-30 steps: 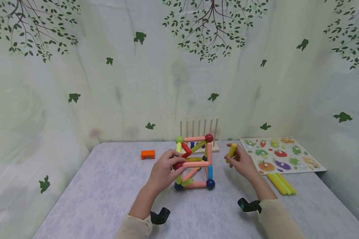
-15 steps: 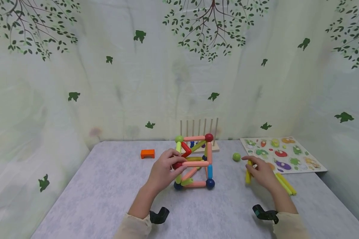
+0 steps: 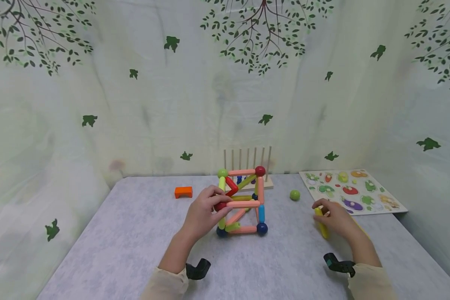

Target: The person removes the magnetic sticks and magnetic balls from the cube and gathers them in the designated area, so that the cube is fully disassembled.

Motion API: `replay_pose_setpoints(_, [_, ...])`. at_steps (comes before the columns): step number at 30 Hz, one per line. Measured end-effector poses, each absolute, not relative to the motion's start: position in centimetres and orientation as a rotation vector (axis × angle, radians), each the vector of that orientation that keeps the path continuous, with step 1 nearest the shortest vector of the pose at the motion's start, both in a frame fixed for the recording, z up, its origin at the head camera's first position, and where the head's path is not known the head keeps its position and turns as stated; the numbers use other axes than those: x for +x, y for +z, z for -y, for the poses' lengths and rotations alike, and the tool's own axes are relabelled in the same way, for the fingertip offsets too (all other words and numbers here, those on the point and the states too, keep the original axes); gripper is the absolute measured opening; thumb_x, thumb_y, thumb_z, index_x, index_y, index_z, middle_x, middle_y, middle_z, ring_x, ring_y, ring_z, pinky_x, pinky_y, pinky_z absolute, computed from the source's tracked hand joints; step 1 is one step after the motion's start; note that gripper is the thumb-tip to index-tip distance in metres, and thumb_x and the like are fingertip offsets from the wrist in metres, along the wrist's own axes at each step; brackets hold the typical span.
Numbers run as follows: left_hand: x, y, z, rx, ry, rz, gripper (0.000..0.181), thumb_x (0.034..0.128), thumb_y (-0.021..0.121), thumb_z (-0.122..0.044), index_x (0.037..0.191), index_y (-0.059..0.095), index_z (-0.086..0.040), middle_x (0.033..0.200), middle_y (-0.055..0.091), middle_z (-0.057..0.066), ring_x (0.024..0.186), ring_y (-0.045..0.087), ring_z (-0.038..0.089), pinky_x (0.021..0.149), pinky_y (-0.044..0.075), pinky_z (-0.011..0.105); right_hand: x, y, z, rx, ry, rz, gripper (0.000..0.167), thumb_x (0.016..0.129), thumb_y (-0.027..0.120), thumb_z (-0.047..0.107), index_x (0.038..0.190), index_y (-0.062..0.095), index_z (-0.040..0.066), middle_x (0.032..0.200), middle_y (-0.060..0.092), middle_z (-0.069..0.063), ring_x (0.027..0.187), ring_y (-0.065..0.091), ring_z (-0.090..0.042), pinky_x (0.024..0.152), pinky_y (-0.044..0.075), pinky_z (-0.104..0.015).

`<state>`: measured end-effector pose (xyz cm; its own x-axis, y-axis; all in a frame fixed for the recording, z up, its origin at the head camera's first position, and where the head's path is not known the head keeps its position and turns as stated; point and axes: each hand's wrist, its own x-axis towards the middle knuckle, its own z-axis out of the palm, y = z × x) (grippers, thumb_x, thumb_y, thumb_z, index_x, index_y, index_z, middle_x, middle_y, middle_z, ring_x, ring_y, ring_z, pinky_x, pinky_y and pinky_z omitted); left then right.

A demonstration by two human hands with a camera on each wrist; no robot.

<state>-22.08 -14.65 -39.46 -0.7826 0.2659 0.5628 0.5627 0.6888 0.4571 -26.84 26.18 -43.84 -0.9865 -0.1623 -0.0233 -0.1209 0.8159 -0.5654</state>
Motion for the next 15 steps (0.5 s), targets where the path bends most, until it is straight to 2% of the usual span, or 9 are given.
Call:
replay_pose_setpoints(3, [-22.1, -39.4, 14.6, -0.645, -0.883, 2.436, 0.016, 0.0851, 0.08, -0.022, 0.101, 0.078, -0.017, 0.104, 0.06, -0.005, 0.087, 0.052, 0.007, 0.068, 0.051, 0.017, -26.8, -44.0, -26.8, -0.134, -0.879, -2.918, 0.033, 0.091, 0.073, 0.021, 0.119, 0.061, 0.009, 0.107, 0.062, -0.013, 0.094, 0.055, -0.026, 0.076, 0.049, -0.032])
replay_pose_setpoints(9, [-22.0, -39.5, 14.5, -0.654, -0.895, 2.441, 0.016, 0.0856, 0.08, -0.023, 0.1, 0.078, -0.017, 0.104, 0.06, -0.003, 0.085, 0.052, 0.007, 0.068, 0.052, 0.017, -26.4, -44.4, -27.8, -0.056, -0.841, -2.907, 0.023, 0.087, 0.072, 0.01, 0.107, 0.062, 0.009, 0.101, 0.059, -0.01, 0.094, 0.052, -0.026, 0.079, 0.049, -0.035])
replay_pose_setpoints(15, [-22.1, -39.3, 14.7, -0.651, -0.882, 2.438, 0.016, 0.0857, 0.08, -0.024, 0.1, 0.078, -0.017, 0.104, 0.06, -0.004, 0.085, 0.052, 0.007, 0.067, 0.051, 0.017, -26.4, -44.2, -28.2, -0.038, -0.806, -2.903, 0.023, 0.087, 0.073, 0.012, 0.108, 0.062, 0.011, 0.099, 0.06, -0.01, 0.091, 0.053, -0.025, 0.076, 0.048, -0.035])
